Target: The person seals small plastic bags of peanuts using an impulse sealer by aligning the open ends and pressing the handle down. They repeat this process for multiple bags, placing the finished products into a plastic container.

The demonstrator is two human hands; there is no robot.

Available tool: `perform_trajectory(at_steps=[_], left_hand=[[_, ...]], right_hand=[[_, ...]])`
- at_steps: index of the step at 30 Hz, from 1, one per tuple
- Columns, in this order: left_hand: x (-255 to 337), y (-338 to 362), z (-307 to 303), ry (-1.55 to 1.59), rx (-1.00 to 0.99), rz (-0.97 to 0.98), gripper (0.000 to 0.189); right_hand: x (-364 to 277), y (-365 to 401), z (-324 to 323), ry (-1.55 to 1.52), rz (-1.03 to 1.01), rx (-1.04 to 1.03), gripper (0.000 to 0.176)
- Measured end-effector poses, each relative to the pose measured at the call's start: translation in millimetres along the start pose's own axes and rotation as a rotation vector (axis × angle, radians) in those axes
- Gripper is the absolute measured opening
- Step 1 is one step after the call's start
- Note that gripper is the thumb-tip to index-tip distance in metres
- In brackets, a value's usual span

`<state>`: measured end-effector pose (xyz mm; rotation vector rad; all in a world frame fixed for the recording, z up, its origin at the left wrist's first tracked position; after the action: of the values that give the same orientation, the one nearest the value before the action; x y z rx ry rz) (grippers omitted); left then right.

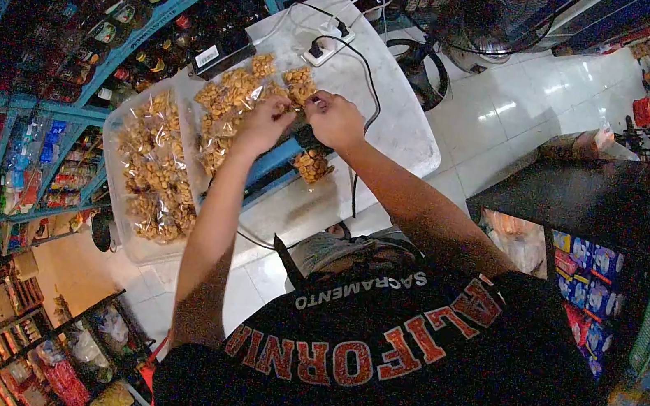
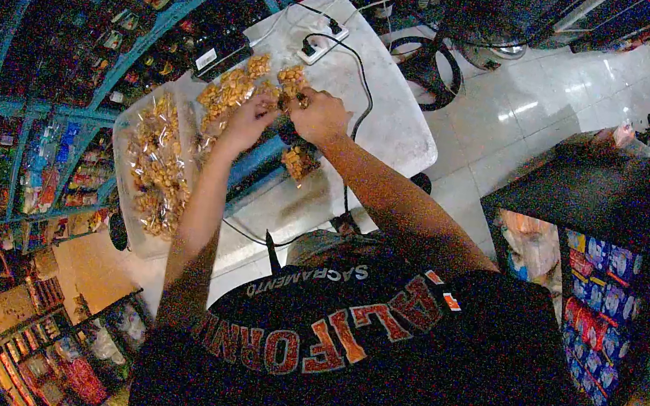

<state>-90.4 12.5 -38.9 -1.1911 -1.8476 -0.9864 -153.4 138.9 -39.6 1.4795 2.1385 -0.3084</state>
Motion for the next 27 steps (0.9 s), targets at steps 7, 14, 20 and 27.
perform_trajectory(at_steps=[7,14,20,27], left_hand=[[14.9,2.7,24.4,-0.4,0.259,-0.121,0.037],[1.8,-6.2,29.8,-0.495,0.181,-0.168,0.044],[17.9,-3.0,30.3,-0.551,0.191,-0.071,0.041],[17.7,-6.3,38.8,-0.713,0.131,0.0,0.038]], right_hand=[[10.1,-7.5,22.5,-0.042,0.071,-0.229,0.038],[12.4,-19.4,40.8,0.057,-0.077,-0.086,0.027],[5.3,-12.4,21.8,-0.046,0.007,-0.172,0.026],[11.8,-20.3,38.4,-0.032,-0.056,-0.115,0.026]])
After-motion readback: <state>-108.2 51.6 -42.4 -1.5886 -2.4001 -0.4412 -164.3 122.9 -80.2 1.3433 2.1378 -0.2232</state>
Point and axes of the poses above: each hand's wrist, its own y-axis away from the middle knuckle, its own z-axis out of the palm, x = y × z, the point moved 9 cm from there along -y, towards the middle knuckle, and after that the axes turned 12 degrees about y, right-handed, at the moved point
